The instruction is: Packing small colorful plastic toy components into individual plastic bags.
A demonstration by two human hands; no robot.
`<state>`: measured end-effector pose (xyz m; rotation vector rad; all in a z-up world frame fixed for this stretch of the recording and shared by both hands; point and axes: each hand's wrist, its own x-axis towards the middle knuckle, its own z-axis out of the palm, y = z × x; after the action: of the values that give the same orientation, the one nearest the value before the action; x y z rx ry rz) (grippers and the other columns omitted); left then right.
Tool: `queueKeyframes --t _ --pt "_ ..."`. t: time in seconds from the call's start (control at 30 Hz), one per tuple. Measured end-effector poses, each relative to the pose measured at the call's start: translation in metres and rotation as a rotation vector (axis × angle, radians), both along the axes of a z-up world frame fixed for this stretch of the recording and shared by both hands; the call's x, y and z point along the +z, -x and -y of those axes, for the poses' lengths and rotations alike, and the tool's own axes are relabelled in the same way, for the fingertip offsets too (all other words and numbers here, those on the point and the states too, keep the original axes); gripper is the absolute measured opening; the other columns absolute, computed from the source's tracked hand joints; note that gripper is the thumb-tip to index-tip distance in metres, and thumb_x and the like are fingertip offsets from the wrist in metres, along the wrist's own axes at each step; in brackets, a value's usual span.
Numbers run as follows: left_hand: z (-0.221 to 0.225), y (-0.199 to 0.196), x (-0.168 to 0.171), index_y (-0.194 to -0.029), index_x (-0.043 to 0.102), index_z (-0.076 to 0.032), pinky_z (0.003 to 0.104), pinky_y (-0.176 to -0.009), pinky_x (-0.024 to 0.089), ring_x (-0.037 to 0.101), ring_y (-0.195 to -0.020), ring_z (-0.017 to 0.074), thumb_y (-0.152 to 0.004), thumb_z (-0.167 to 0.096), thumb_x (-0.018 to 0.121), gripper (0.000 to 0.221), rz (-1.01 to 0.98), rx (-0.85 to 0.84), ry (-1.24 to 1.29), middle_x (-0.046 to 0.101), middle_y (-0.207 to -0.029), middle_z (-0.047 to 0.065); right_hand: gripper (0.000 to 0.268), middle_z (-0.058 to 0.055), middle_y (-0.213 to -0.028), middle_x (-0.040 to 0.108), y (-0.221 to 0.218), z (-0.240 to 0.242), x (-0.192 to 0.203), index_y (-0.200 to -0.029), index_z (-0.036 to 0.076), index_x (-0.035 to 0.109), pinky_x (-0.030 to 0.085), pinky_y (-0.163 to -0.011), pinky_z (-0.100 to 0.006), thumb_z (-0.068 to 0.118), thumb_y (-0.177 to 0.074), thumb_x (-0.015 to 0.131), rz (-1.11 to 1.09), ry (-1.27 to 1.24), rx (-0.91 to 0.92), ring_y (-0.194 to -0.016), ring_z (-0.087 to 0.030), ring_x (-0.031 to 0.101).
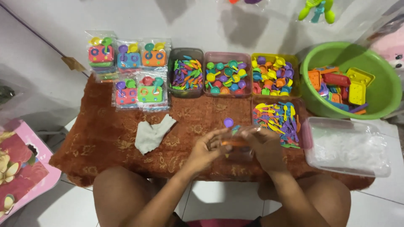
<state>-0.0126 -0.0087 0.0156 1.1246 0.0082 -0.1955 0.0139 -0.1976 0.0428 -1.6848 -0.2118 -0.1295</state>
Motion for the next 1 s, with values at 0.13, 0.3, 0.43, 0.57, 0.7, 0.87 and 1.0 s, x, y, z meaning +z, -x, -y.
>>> queueKeyframes --t 0.13,0.3,0.43,0.57,0.7,0.87,1.0 --pt "0.005 0.009 -0.013 -0.138 0.058 0.001 0.030 -0.090 0.059 0.068 -0.103 0.0174 -0.077 0.003 0.079 0.065 0.025 -0.133 -0.064 0.069 -0.123 0.014 0.010 -0.009 -0.089 0.079 0.007 -0.011 0.033 -0.087 0.002 0.076 0.058 -0.081 -0.029 0.008 -0.095 0.072 0.037 -0.028 -0.073 -0.085 -0.013 0.071" --pt "0.006 0.008 -0.054 -0.108 0.074 -0.003 0.027 -0.072 0.057 0.067 -0.079 0.0133 -0.072 -0.001 0.086 0.038 0.069 -0.246 -0.266 0.073 -0.087 0.004 0.015 -0.017 -0.086 0.074 0.005 0.006 0.032 -0.089 -0.006 0.075 0.058 -0.073 -0.034 0.001 -0.098 0.064 0.089 -0.195 -0.040 -0.081 -0.021 0.069" --pt "0.011 0.008 -0.057 -0.100 0.076 -0.005 0.023 -0.070 0.050 0.062 -0.077 0.0103 -0.074 -0.003 0.082 0.026 0.071 -0.278 -0.310 0.070 -0.082 -0.001 0.016 -0.019 -0.089 0.071 0.003 0.024 0.019 -0.092 -0.010 0.072 0.060 -0.079 -0.039 -0.004 -0.100 0.059 0.100 -0.291 -0.026 -0.085 -0.024 0.069" --pt "0.012 0.001 -0.096 -0.103 0.077 -0.011 0.023 -0.064 0.050 0.062 -0.068 0.0088 -0.070 -0.003 0.078 0.034 0.067 -0.314 -0.457 0.068 -0.075 -0.003 0.017 -0.031 -0.092 0.069 -0.003 0.050 0.002 -0.096 -0.017 0.068 0.060 -0.079 -0.045 -0.003 -0.096 0.060 0.132 -0.420 0.082 -0.085 -0.035 0.072" --pt "0.020 -0.002 -0.096 -0.117 0.074 -0.008 0.021 -0.067 0.051 0.062 -0.073 0.0104 -0.071 -0.006 0.083 0.046 0.054 -0.327 -0.437 0.070 -0.080 0.001 0.021 -0.036 -0.088 0.068 0.003 0.054 0.015 -0.086 -0.019 0.067 0.062 -0.068 -0.045 0.000 -0.093 0.061 0.191 -0.492 0.187 -0.076 -0.039 0.072" --pt "0.014 0.006 -0.022 -0.130 0.065 -0.004 0.030 -0.080 0.039 0.055 -0.092 0.0213 -0.068 -0.024 0.090 0.069 0.090 -0.406 -0.471 0.062 -0.095 0.012 0.029 -0.038 -0.087 0.069 0.006 0.055 0.013 -0.084 -0.016 0.069 0.062 -0.058 -0.045 0.012 -0.089 0.069 0.224 -0.440 0.241 -0.075 -0.041 0.074" --pt "0.009 0.006 -0.033 -0.131 0.065 -0.002 0.044 -0.104 0.049 0.063 -0.117 0.0296 -0.076 -0.014 0.087 0.060 0.284 -0.331 -0.379 0.072 -0.119 0.020 0.027 -0.034 -0.084 0.072 0.007 0.049 0.019 -0.085 -0.011 0.073 0.061 -0.064 -0.042 0.015 -0.090 0.071 0.278 -0.330 0.252 -0.076 -0.038 0.075"
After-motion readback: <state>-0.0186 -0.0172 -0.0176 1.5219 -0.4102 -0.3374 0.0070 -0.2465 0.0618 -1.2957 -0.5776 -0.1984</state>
